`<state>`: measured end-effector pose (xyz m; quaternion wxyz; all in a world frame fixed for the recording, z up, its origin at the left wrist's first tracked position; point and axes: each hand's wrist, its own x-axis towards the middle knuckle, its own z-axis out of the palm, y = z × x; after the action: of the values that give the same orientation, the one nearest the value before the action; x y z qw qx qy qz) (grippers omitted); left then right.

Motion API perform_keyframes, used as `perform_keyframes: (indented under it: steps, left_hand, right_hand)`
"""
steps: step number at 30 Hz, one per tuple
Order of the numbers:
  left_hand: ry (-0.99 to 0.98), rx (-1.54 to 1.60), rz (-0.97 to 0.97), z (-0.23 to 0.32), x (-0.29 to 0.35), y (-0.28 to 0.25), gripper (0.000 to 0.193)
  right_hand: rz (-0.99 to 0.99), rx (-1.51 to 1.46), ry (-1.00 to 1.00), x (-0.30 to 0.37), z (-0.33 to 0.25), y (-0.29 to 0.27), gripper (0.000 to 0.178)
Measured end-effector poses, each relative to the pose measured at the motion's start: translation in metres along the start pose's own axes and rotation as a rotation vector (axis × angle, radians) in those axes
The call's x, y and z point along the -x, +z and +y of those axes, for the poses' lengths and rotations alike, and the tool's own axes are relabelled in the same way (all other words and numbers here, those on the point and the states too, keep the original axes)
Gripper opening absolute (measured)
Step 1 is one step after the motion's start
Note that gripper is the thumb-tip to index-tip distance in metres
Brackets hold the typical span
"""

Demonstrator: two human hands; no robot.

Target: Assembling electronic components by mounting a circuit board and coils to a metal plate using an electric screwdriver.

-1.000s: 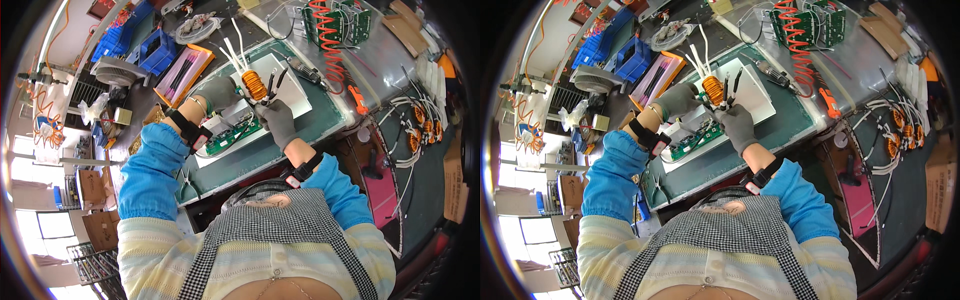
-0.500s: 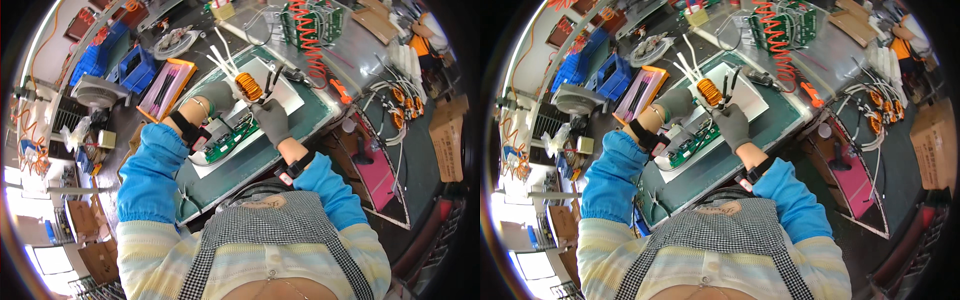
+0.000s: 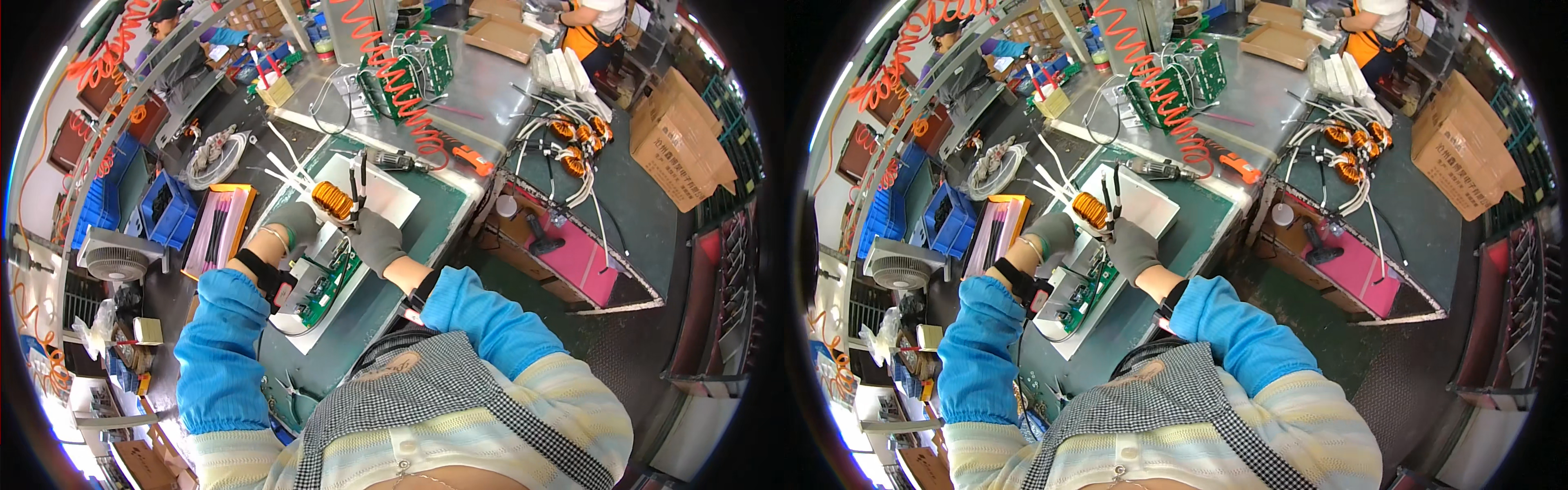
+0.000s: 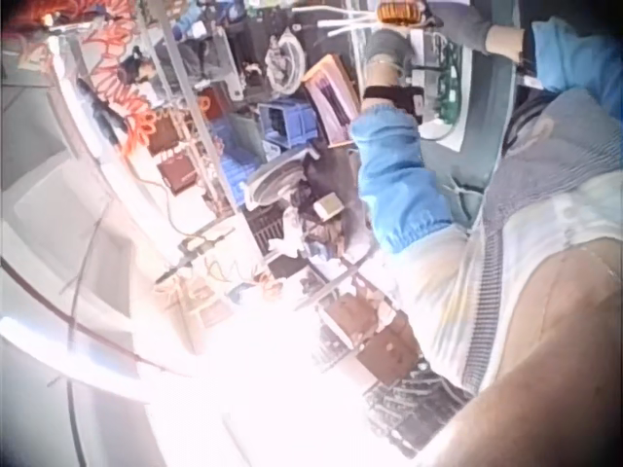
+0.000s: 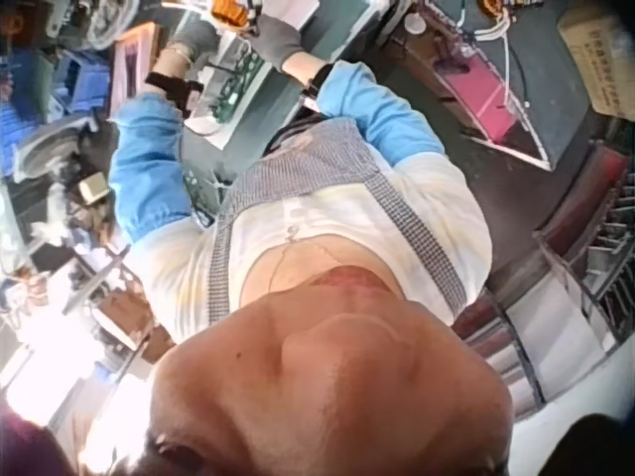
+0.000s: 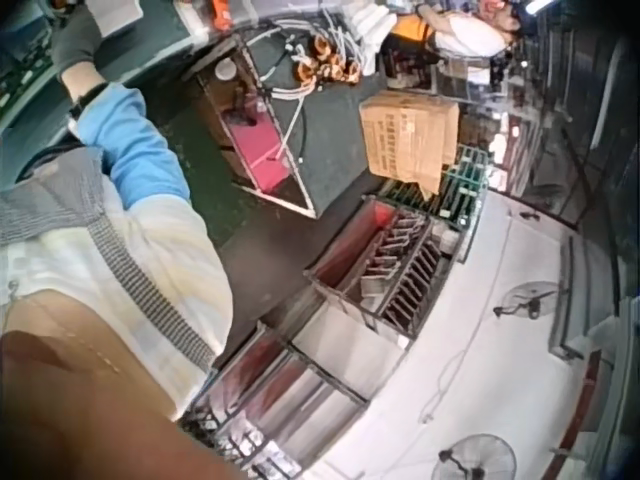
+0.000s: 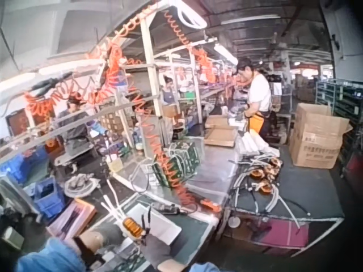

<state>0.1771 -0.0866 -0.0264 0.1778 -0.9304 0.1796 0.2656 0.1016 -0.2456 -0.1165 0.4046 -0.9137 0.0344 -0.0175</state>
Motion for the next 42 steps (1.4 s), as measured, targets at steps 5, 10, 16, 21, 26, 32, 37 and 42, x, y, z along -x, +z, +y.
perform_keyframes:
  steps: [5,10,16,21,26,32,37,42]
  left_hand:
    - [0.008,-0.071,0.043,0.015,0.017,-0.012,0.028]
    - [0.025,0.069,0.056,0.003,0.020,-0.012,0.024]
    - [0.242,0.426,0.587,-0.024,0.063,-0.015,0.031]
    - [0.090,0.681,0.763,-0.040,0.114,-0.028,0.028]
    - [-0.251,0.882,0.765,-0.038,0.172,-0.007,0.032]
    - [-0.628,1.138,0.916,-0.022,0.247,0.069,0.032]
    - [-1.095,1.194,0.928,0.017,0.301,0.150,0.033]
    - [-1.534,1.440,0.691,0.065,0.342,0.237,0.039]
  right_hand:
    - [0.034,0.048,-0.108,0.002,0.004,0.003,0.027]
    - [-0.357,-0.439,-0.261,-0.011,0.045,-0.030,0.032]
    - [0.035,-1.064,0.339,-0.093,0.162,-0.074,0.019]
    - [0.048,-1.096,0.567,-0.147,0.221,-0.056,0.022]
    - [0.051,-0.829,0.273,-0.163,0.205,-0.061,0.030]
    - [-0.198,-0.988,-0.029,-0.214,0.066,-0.154,0.033]
    - [-0.086,-0.696,-0.085,-0.259,-0.025,-0.184,0.030]
    - [-0.253,-0.884,-0.311,-0.276,0.005,-0.191,0.025]
